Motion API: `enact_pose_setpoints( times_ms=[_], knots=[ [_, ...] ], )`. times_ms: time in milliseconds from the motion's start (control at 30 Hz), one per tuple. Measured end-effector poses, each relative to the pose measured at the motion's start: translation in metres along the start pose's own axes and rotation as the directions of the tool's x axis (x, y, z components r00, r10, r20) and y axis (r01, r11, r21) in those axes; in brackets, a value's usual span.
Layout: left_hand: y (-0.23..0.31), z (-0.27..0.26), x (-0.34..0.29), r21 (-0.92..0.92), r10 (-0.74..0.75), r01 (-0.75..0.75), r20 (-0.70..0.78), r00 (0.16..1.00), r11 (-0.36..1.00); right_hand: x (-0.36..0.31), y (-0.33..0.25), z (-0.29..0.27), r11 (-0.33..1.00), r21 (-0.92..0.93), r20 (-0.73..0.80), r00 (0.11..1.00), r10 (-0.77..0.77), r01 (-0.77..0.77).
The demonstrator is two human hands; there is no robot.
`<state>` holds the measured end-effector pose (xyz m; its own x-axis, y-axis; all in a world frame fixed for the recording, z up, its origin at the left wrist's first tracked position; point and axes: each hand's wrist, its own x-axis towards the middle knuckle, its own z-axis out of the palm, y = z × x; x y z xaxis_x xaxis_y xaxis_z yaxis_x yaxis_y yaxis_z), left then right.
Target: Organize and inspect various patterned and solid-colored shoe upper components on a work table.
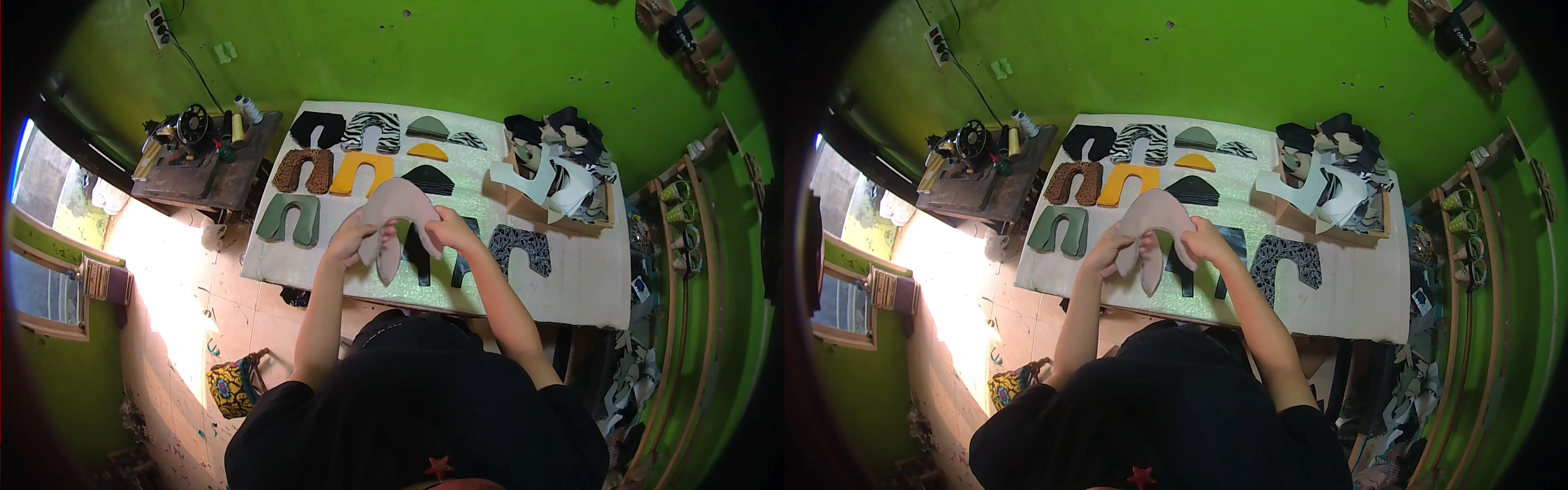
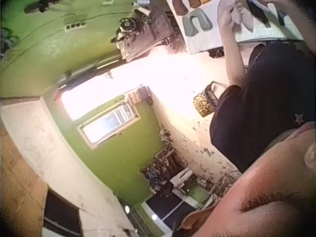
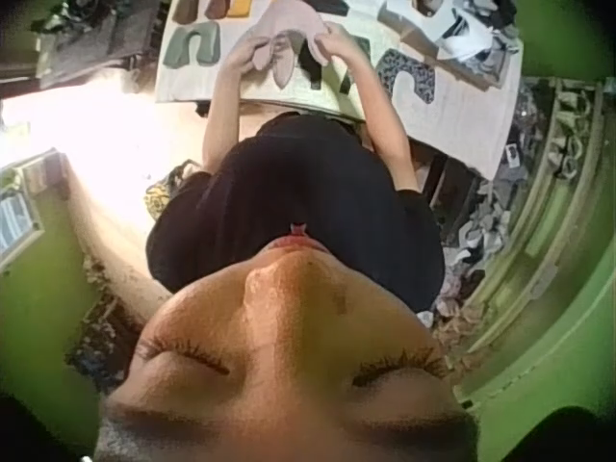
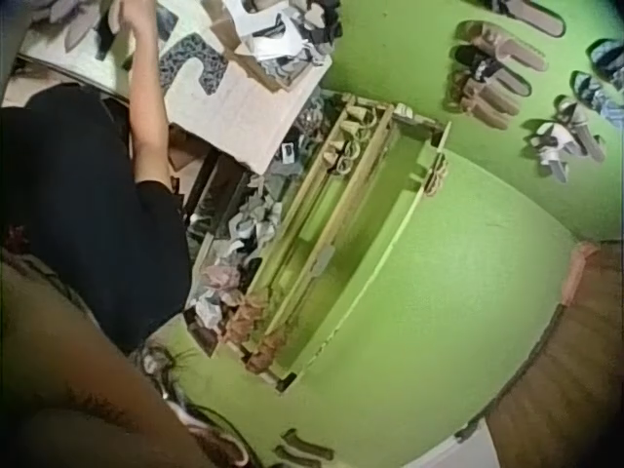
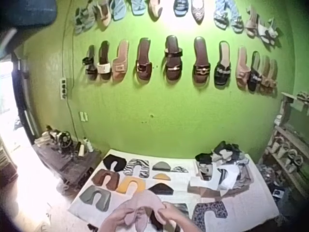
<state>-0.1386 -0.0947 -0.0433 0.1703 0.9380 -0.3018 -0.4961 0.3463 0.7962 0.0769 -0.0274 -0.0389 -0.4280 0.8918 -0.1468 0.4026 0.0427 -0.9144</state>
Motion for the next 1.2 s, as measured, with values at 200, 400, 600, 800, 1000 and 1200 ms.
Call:
enact_pose_setpoints(
  times_ms=[200,400,600,800,1000,1200],
  knots=[
    [-0.001,-0.043,-0.018,0.089,0.043,-0.024,-0.226,0.973,0.996,0.007,0.015,0.056,0.994,-0.074,0.045,0.996,0.083,-0.08],
    [-0.024,-0.074,-0.018,0.727,0.356,0.061,-0.406,0.842,0.684,0.007,0.037,0.098,0.981,-0.174,-0.107,0.992,0.068,-0.086],
    [-0.034,-0.076,-0.014,0.78,0.393,0.098,-0.415,0.82,0.618,-0.001,0.038,0.105,0.971,-0.18,-0.135,0.982,0.133,-0.156],
    [-0.033,-0.074,-0.011,0.798,0.453,0.024,-0.366,0.813,0.602,-0.008,0.036,0.107,0.97,-0.168,-0.173,0.974,0.145,-0.174],
    [-0.037,-0.075,-0.009,0.863,0.476,0.102,-0.369,0.798,0.496,-0.011,0.04,0.11,0.965,-0.169,-0.152,0.972,0.176,-0.202],
    [-0.038,-0.073,-0.009,0.885,0.514,0.094,-0.348,0.784,0.455,-0.009,0.049,0.114,0.971,-0.169,-0.19,0.973,0.134,-0.167]
  ],
)
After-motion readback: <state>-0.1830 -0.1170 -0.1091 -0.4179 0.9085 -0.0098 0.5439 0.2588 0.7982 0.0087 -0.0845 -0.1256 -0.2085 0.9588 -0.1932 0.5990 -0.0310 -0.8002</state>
